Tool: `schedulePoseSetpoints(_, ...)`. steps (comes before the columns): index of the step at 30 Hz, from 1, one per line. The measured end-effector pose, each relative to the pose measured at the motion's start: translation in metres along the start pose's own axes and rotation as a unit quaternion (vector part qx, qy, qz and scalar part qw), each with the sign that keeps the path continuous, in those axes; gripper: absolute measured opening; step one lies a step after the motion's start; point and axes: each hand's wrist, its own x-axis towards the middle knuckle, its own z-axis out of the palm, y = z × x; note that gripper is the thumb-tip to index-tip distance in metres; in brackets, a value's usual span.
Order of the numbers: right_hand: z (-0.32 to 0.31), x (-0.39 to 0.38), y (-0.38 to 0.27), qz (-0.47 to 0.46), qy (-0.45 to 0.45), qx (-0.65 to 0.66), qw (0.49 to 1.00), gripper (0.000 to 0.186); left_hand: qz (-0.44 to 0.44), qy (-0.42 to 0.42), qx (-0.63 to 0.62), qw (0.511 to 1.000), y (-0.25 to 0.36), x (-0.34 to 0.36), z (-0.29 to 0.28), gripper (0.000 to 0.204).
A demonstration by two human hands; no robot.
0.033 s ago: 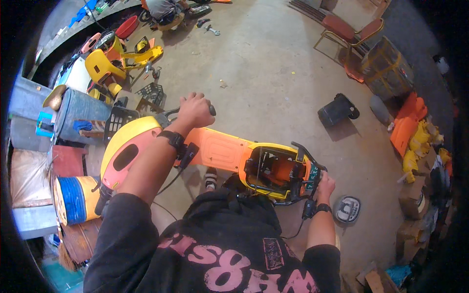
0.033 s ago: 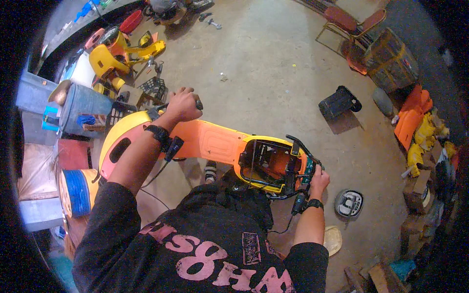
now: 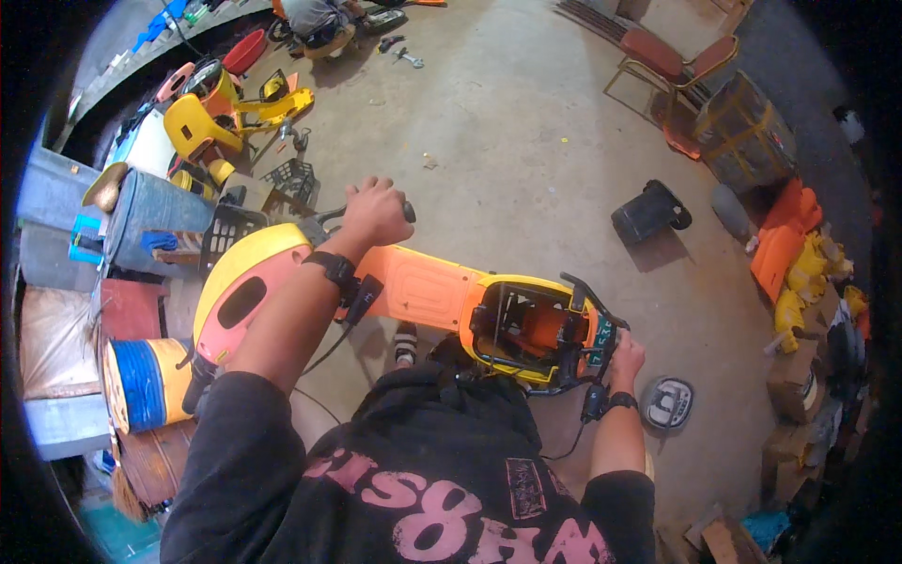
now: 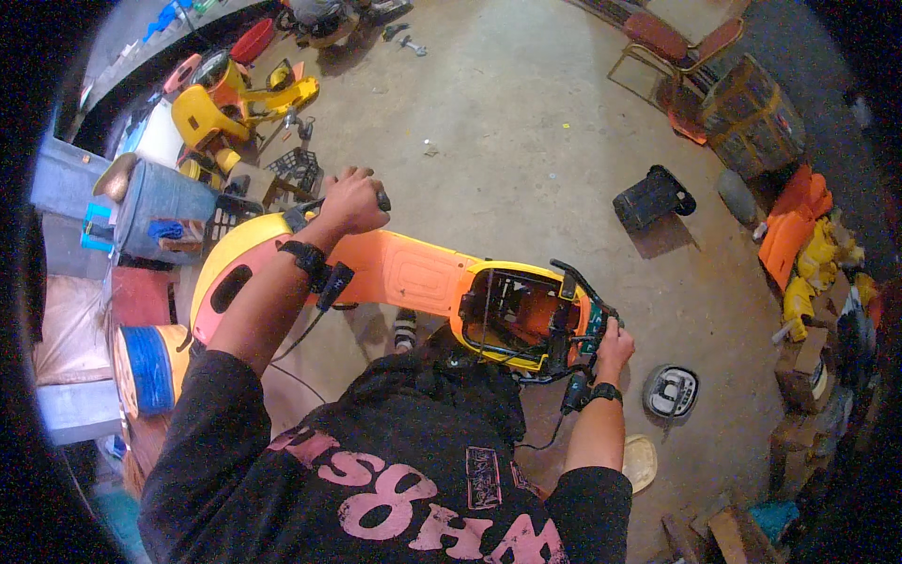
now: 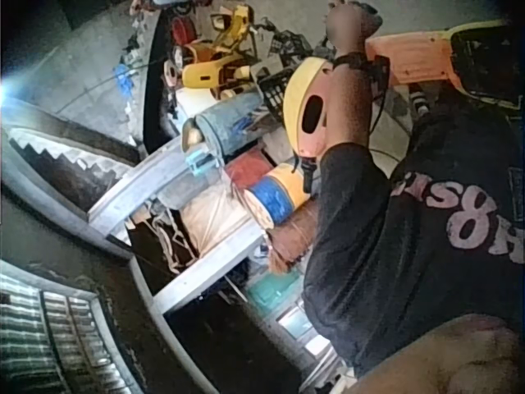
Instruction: Inspecting and repairing the internal compartment and handlebar area of a scooter.
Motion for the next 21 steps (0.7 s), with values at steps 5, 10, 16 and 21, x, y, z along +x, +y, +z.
schedulePoseSetpoints(5,-0.001,0.002,0.003,0.0,0.005,-0.013,1.0,0.059,-0.004,0.014,0.009,1.0,0.003,-0.002,-0.002,0.046)
schedulePoseSetpoints(10,-0.003,-0.002,-0.001,-0.013,0.006,-0.014,1.0,0.06,-0.006,0.031,0.008,0.999,0.004,-0.004,-0.002,0.046)
schedulePoseSetpoints(16,-0.007,-0.014,-0.015,-0.052,0.027,0.002,0.998,0.06,-0.006,0.061,0.022,0.998,0.003,-0.006,0.001,0.045)
schedulePoseSetpoints(21,-0.009,-0.016,-0.021,-0.025,0.023,0.035,0.999,0.058,-0.004,0.054,0.029,0.998,0.005,-0.005,0.0,0.044)
